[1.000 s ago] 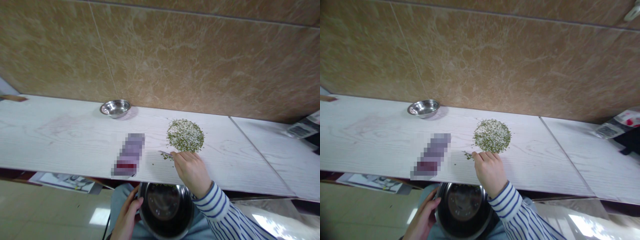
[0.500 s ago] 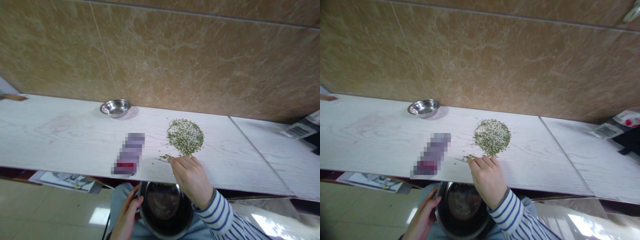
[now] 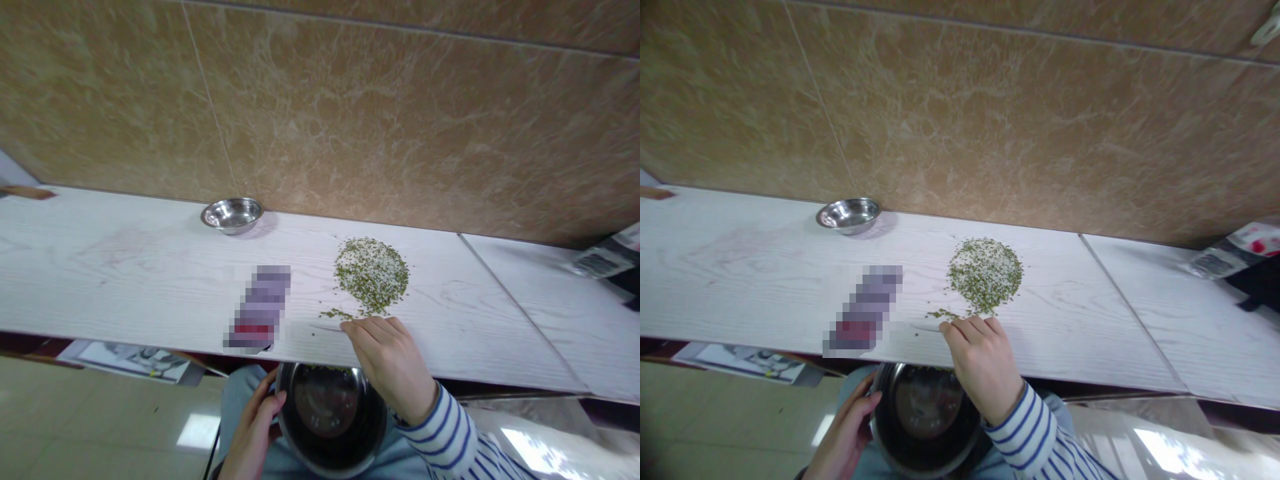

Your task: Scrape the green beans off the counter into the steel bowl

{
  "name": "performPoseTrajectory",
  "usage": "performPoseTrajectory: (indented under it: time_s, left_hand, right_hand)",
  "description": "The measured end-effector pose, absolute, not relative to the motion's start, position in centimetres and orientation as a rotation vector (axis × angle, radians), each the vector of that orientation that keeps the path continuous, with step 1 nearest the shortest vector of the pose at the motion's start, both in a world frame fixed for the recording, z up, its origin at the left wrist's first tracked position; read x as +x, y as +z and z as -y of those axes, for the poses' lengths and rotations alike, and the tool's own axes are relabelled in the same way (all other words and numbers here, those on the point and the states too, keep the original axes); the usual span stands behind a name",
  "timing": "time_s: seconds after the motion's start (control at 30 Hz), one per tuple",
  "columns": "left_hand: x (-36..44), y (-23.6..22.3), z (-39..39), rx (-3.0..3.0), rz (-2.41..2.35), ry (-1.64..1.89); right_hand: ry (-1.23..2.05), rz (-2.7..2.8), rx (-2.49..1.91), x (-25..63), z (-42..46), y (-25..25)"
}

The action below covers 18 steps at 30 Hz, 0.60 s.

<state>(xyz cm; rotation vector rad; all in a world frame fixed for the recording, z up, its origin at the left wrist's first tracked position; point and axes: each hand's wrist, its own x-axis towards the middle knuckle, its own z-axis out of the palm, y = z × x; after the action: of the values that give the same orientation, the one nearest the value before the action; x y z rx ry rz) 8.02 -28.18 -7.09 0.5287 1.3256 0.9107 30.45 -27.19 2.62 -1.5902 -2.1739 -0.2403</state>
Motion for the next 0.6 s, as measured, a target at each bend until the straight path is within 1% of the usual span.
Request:
performPoseTrajectory:
  time_s: [0.23, 0.6]
  left_hand:
    - [8.1, -7.5, 28.4, 0.542, -1.327, 0.927]
    - [8.2, -7.0, 28.3, 0.517, -1.329, 0.907]
  right_hand:
    - [-0.315, 2.115, -1.7, 31.8, 27.3, 2.6]
    - [-0.296, 2.129, -1.767, 32.0, 27.4, 2.3]
